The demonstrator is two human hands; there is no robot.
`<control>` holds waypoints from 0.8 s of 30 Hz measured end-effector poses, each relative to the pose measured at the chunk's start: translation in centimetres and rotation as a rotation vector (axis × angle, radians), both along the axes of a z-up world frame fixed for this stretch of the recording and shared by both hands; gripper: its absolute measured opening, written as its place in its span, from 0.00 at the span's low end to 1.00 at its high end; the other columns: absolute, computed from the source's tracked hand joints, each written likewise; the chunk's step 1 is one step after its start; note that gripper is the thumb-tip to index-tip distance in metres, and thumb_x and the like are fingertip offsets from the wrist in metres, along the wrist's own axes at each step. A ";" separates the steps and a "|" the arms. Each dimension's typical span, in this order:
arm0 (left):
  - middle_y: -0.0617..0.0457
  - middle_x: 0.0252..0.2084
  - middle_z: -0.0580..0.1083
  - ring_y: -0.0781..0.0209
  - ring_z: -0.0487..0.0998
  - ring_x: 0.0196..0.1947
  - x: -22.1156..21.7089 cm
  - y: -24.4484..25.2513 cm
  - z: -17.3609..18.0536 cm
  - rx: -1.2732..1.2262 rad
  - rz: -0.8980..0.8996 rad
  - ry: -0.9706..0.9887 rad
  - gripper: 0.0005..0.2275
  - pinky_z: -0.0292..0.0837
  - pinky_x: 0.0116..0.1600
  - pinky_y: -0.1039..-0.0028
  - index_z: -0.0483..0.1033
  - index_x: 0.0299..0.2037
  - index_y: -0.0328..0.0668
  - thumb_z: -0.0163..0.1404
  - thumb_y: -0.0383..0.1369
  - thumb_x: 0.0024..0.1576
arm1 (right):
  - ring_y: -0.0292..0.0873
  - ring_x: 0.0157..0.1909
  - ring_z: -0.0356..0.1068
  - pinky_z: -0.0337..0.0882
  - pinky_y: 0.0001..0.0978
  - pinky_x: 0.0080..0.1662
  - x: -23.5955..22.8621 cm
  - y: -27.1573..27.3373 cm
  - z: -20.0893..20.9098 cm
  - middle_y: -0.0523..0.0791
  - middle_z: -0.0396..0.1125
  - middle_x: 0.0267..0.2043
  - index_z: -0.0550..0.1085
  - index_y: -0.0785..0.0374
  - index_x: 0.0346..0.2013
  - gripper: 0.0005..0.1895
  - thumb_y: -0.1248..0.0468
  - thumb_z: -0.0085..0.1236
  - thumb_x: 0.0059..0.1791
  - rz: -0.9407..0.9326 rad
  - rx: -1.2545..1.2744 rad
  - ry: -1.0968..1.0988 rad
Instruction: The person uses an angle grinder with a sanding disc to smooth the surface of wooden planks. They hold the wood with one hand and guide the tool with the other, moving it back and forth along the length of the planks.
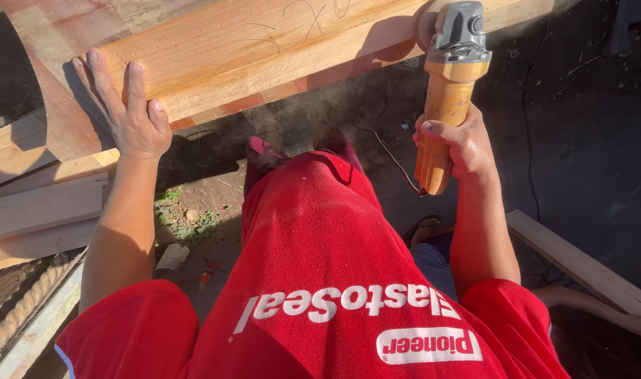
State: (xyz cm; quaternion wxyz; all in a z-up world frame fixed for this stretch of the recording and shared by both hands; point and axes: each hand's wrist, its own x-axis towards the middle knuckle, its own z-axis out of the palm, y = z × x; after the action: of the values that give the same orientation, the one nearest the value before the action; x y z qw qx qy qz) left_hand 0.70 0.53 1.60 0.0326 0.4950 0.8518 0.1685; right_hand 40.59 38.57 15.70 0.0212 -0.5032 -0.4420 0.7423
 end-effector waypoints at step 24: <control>0.37 0.80 0.40 0.26 0.41 0.81 0.2 0.4 0.2 0.003 0.005 0.028 0.25 0.42 0.80 0.37 0.52 0.81 0.58 0.26 0.47 0.75 | 0.40 0.40 0.73 0.74 0.33 0.47 -1.4 -1.1 0.0 0.45 0.72 0.38 0.72 0.65 0.49 0.29 0.64 0.72 0.37 0.138 -0.042 -0.019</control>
State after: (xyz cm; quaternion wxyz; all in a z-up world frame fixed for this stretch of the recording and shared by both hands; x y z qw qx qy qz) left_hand 0.87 0.94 1.85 0.0197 0.4954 0.8530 0.1630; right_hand 39.19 37.47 15.71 -0.0446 -0.4790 -0.4601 0.7463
